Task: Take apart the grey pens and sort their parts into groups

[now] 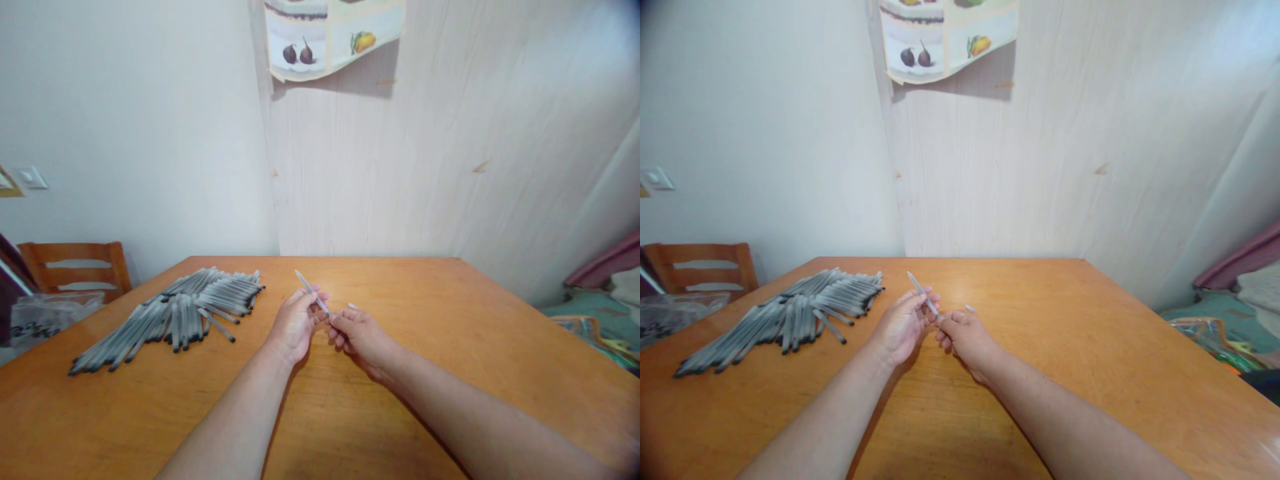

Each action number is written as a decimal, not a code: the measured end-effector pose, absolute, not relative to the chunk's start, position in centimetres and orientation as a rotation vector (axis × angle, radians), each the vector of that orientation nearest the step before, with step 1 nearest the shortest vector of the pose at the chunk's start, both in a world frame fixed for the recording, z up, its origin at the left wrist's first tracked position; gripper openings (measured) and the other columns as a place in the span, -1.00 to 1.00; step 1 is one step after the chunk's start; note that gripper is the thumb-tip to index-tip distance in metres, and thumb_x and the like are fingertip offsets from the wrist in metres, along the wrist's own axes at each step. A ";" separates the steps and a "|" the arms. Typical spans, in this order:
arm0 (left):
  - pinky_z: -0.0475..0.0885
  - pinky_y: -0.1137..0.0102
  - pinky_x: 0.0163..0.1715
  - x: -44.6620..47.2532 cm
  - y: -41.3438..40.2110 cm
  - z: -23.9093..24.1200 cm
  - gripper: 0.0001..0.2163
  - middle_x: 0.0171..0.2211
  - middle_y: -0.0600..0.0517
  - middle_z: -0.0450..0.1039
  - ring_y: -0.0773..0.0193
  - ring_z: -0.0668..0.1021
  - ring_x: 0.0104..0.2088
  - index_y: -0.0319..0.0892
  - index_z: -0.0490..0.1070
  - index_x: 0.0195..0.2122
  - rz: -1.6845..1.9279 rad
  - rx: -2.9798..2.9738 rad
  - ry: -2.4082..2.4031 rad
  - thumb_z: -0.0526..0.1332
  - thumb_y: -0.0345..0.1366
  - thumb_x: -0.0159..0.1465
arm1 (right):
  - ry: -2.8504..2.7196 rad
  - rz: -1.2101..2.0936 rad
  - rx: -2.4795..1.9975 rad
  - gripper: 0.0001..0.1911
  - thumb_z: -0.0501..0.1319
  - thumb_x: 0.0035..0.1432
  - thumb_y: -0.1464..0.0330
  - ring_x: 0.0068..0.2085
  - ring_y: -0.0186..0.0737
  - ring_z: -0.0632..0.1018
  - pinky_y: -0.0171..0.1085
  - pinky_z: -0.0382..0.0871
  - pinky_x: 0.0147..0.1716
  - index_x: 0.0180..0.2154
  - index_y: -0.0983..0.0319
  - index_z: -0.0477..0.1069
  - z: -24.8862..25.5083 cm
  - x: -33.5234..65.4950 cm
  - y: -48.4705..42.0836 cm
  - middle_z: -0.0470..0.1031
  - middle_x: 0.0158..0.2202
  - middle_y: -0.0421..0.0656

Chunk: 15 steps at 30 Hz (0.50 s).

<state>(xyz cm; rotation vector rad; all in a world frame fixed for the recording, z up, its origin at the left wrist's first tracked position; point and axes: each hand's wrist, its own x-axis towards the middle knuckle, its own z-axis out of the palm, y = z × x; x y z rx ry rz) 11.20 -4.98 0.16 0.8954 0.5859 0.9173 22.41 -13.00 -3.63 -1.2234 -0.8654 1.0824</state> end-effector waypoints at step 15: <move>0.45 0.44 -0.31 11.4 -5.5 0.1 -0.85 -0.29 -0.11 0.55 0.31 0.55 -0.32 -0.25 0.45 -0.25 0.964 1.034 0.581 0.33 -0.33 0.18 | -1.111 0.558 -1.446 -0.73 0.16 0.18 0.18 -0.52 -0.34 0.35 -0.35 0.20 -0.53 -0.46 0.22 0.34 -4.0 23.0 -12.6 0.37 -0.56 -0.22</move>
